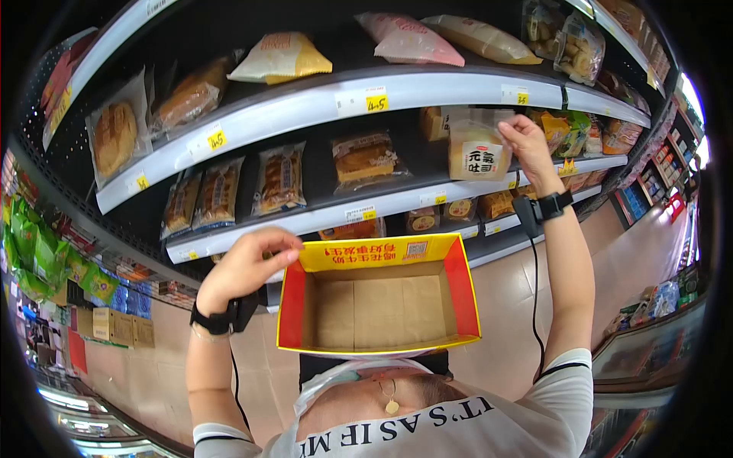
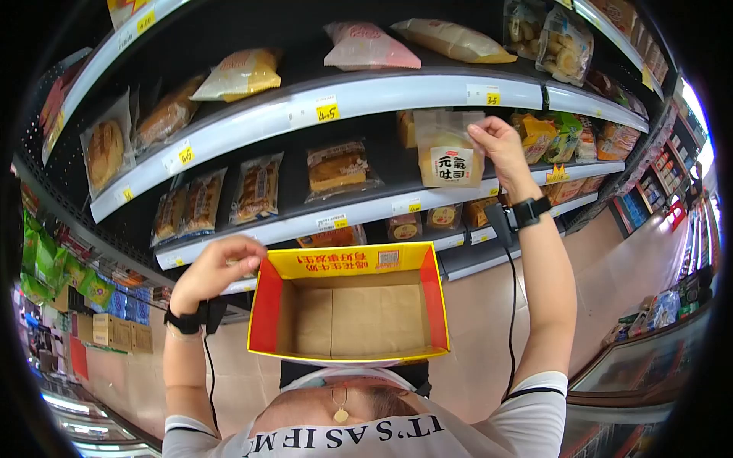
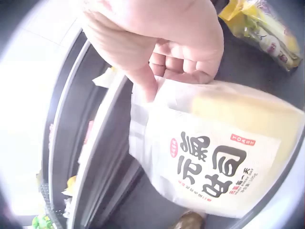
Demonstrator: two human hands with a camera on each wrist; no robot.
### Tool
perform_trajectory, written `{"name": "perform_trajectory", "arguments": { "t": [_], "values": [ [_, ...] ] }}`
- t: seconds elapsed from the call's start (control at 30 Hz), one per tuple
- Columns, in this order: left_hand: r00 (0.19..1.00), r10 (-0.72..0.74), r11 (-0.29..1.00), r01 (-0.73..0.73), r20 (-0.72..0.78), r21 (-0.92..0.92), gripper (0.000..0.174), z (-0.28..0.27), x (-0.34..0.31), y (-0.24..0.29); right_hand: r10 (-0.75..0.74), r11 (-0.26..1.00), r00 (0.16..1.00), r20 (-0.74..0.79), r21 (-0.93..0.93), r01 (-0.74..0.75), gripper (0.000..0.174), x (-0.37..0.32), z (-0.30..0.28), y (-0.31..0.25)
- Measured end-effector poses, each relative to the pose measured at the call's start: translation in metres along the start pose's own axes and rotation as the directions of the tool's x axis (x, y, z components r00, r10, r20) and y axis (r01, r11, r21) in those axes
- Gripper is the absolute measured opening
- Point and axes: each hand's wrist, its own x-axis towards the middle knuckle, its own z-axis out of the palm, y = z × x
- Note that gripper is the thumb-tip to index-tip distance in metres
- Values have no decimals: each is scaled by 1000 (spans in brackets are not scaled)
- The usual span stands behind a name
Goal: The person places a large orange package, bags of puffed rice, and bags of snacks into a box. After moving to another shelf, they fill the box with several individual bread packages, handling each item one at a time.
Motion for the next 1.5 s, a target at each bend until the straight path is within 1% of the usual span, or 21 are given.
{"name": "perform_trajectory", "arguments": {
  "t": [0.1,0.17,0.3,0.33,0.4,0.43,0.5,0.53,0.57,0.63,0.67,0.7,0.77,0.8,0.83,0.9,0.93,0.97,1.07,1.2,1.5],
  "values": [
    [990,138,990,-138,-22,14,22,5,19,10,-40,998,998,53,-54,43,10,-28,17,-37],
    [991,133,990,-133,9,53,26,9,27,24,-58,993,995,76,-98,65,11,-45,38,-60],
    [977,212,977,-213,20,31,47,20,38,42,76,996,941,329,-69,-56,12,-74,93,-73],
    [970,240,969,-242,40,42,49,22,39,46,182,983,902,392,-94,-157,12,-80,106,-73],
    [971,229,971,-233,67,52,52,26,41,50,249,969,821,514,-139,-207,11,-89,132,-69],
    [962,271,959,-273,34,71,45,28,40,50,241,970,784,572,-122,-209,11,-92,144,-57],
    [966,234,930,-254,107,265,38,28,38,47,373,926,682,629,-213,-310,9,-97,165,-53],
    [973,219,907,-231,76,352,28,29,34,44,390,916,654,648,-201,-347,11,-100,174,-45],
    [978,201,911,-208,57,356,28,29,31,39,384,918,637,668,-199,-344,11,-101,184,-39],
    [991,62,887,-110,122,449,18,29,27,24,431,895,569,700,-250,-370,13,-103,199,-28],
    [991,71,876,-115,111,469,12,29,25,19,435,894,522,734,-285,-346,12,-102,204,-19],
    [993,65,876,-105,100,471,12,29,23,12,430,896,514,742,-284,-341,12,-101,210,-12],
    [986,46,866,-118,158,485,12,30,22,-4,497,868,428,755,-432,-244,12,-101,222,0],
    [984,32,854,-118,175,507,11,31,23,-12,484,870,430,762,-471,-143,13,-102,227,8],
    [985,30,854,-113,169,507,11,34,25,-21,482,871,425,766,-472,-138,13,-103,232,11],
    [965,32,797,-182,260,576,11,40,30,-39,554,772,366,747,-626,110,13,-108,243,14],
    [966,31,800,-177,256,573,11,42,32,-48,573,761,364,734,-642,96,14,-112,247,17],
    [946,23,775,-221,323,592,13,43,36,-56,576,759,360,734,-643,97,14,-116,252,24],
    [905,-18,733,-277,425,621,15,51,44,-70,532,731,349,771,-627,269,17,-125,261,52],
    [862,-81,708,-303,500,638,13,63,51,-81,515,683,383,767,-637,356,16,-132,265,74],
    [875,-108,578,-330,472,746,13,70,59,-87,474,660,426,771,-631,408,15,-133,262,85]
  ]
}}
